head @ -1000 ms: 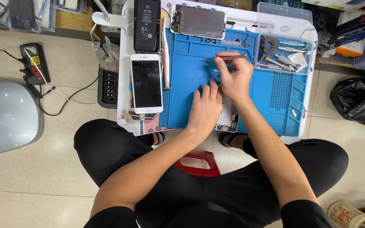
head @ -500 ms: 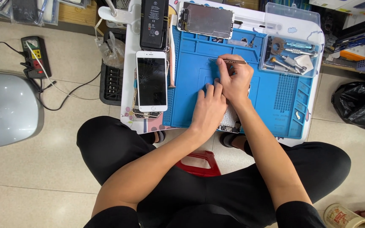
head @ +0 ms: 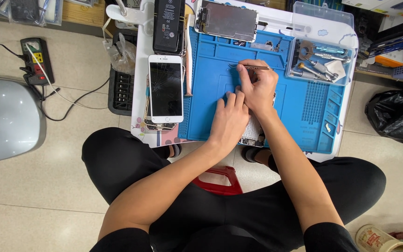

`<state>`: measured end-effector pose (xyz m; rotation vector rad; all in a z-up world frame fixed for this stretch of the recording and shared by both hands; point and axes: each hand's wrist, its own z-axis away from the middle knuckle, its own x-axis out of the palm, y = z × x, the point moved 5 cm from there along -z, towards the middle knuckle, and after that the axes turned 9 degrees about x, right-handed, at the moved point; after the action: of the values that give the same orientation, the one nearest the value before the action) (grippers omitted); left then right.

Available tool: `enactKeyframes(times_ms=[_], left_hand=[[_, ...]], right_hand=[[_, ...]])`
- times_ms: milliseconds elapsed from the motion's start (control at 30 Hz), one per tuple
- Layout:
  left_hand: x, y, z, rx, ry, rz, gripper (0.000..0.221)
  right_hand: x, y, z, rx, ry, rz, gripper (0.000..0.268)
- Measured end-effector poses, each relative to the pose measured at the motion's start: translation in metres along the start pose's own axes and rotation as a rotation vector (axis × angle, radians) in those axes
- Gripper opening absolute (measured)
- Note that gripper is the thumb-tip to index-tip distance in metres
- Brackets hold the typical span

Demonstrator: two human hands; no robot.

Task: The person is repairing a disassembled smartphone on a blue work mat. They use tweezers to carefully remove small internal components and screws from the device's chassis, placing them on the mat. The person also handles a separate cracked smartphone screen and a battery during the process.

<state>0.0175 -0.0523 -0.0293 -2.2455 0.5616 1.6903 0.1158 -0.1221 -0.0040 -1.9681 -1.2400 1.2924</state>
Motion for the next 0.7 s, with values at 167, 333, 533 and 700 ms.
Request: enactKeyframes(times_ms=[167,333,533,700], left_hand=[[-0.006,-0.001,-0.002,-0.004,-0.011,0.01,0.045],[0.0,0.001,-0.003,0.001,0.008,-0.008,0.047],[-0.012,-0.003,-0.004,-0.017,0.031,0.06,0.04],[-0.035,-0.022,-0.007,-0.055,0.042,0.394,0.061]], right_hand=[[0.0,-0.001,0.0,0.002,0.003,0.013,0.005],[-0.004,-0.005,0.0,0.003,0.023,0.019,0.005],[-0.032,-0.021,0.009,-0.037,0.133,-0.001,0.004],[-0.082,-0.025,0.037,0.028,0.075,0.028,0.002]])
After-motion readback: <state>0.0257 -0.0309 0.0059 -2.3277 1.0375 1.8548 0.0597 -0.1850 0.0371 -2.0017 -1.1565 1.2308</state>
